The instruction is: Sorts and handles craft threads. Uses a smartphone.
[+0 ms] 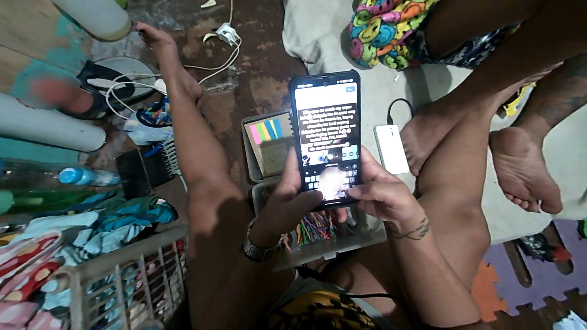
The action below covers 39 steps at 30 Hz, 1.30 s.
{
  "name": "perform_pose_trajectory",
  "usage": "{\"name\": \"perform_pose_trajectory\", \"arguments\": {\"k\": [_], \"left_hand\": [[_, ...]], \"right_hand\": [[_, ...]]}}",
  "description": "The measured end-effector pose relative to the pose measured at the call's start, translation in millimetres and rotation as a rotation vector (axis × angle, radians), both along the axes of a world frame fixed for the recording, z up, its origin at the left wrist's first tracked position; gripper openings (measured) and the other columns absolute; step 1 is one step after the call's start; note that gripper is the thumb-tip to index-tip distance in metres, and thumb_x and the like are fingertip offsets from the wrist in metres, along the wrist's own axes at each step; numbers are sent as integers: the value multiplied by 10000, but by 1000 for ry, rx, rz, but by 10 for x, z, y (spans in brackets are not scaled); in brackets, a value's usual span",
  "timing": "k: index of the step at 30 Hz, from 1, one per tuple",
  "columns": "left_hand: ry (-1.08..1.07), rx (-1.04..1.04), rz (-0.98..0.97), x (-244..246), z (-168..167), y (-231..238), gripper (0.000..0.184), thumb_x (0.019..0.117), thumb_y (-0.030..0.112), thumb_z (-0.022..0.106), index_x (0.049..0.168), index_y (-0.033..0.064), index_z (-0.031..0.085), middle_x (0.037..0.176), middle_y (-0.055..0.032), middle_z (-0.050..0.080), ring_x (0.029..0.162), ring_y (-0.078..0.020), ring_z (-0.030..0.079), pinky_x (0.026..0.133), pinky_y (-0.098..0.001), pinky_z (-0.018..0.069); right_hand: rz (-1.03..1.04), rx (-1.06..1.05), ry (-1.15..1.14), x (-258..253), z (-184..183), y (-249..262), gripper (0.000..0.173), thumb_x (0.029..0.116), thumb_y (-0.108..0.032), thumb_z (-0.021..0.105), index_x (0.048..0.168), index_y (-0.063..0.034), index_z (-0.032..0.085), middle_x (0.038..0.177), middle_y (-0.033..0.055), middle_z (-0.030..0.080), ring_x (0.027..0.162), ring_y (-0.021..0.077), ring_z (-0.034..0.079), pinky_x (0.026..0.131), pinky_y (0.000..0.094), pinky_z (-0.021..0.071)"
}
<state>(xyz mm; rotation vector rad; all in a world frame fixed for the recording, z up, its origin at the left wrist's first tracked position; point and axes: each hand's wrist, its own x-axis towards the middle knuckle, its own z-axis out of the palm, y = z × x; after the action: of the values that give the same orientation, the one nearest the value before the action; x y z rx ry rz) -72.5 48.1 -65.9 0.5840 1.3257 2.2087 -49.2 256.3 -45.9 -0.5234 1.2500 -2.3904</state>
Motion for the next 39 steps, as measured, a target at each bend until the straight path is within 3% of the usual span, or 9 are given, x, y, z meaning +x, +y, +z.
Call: {"name": "perform_pose_trajectory", "arguments": {"k": [8, 11, 15, 25, 29, 31, 34, 37, 39], "left_hand": [[-15, 32, -4, 5, 23, 0, 711, 942, 46, 535, 1550, 255, 231, 1250, -55, 646, 949, -149, 708, 732, -271, 613], [-14, -6, 28, 35, 139, 4, 695, 911, 26, 522, 1514, 249, 258, 1178, 15, 678, 895, -85, 713, 704, -229, 613], [-41, 15, 2, 13, 69, 8, 734, 926, 27, 519, 1553, 256, 216, 1219, -62, 651, 904, -139, 707, 707, -255, 605], [-23, 22, -6, 17, 91, 14, 724, 927, 25, 515, 1549, 252, 221, 1215, -58, 645, 914, -133, 702, 728, -257, 604], [14, 59, -40, -1, 27, 19, 734, 944, 43, 528, 1559, 265, 197, 1265, -57, 624, 962, -150, 699, 747, -276, 611], [35, 53, -39, -5, 1, 21, 717, 946, 55, 532, 1552, 249, 200, 1256, -53, 627, 962, -146, 701, 745, -272, 612], [19, 47, -26, 0, 22, 20, 648, 946, 60, 531, 1508, 225, 254, 1197, -50, 660, 920, -143, 711, 730, -268, 611], [22, 53, -11, 13, 115, 21, 700, 928, 24, 529, 1510, 287, 242, 1231, -3, 658, 941, -127, 715, 740, -268, 623], [10, 66, -18, -1, 84, 24, 716, 930, 11, 520, 1534, 275, 241, 1254, -46, 645, 954, -157, 715, 738, -289, 623]], "right_hand": [[38, -30, 1, -7, -7, 10, 532, 950, -22, 450, 1420, -270, 416, 1166, 22, 692, 885, 130, 718, 697, 269, 619], [39, -15, 8, -5, -1, 14, 532, 955, -29, 457, 1419, -284, 405, 1174, -7, 693, 889, 117, 721, 703, 263, 623], [29, 1, 19, -7, 0, 17, 521, 957, -42, 464, 1417, -281, 413, 1175, 8, 693, 881, 125, 720, 684, 261, 620], [28, 7, 36, -2, 4, 23, 528, 955, -66, 532, 1421, -282, 410, 1173, -9, 697, 876, 110, 719, 701, 257, 620], [-69, 163, 93, 20, 48, -28, 585, 949, -29, 622, 1427, -239, 357, 1073, -43, 708, 755, 41, 684, 639, 187, 590], [-102, 198, 93, 17, 44, -47, 563, 931, 13, 616, 1381, -225, 377, 1042, -42, 708, 713, 29, 671, 601, 169, 574], [-74, 149, 87, 11, 27, -27, 525, 955, -60, 580, 1402, -242, 375, 1094, -43, 705, 771, 49, 695, 617, 193, 592], [-36, 64, 37, 6, 23, -10, 509, 955, -96, 521, 1415, -278, 404, 1138, -27, 702, 818, 89, 710, 647, 236, 609], [-13, 19, 26, -3, 11, 0, 471, 983, -120, 501, 1414, -292, 417, 1144, -7, 695, 835, 107, 713, 662, 249, 614]]}}
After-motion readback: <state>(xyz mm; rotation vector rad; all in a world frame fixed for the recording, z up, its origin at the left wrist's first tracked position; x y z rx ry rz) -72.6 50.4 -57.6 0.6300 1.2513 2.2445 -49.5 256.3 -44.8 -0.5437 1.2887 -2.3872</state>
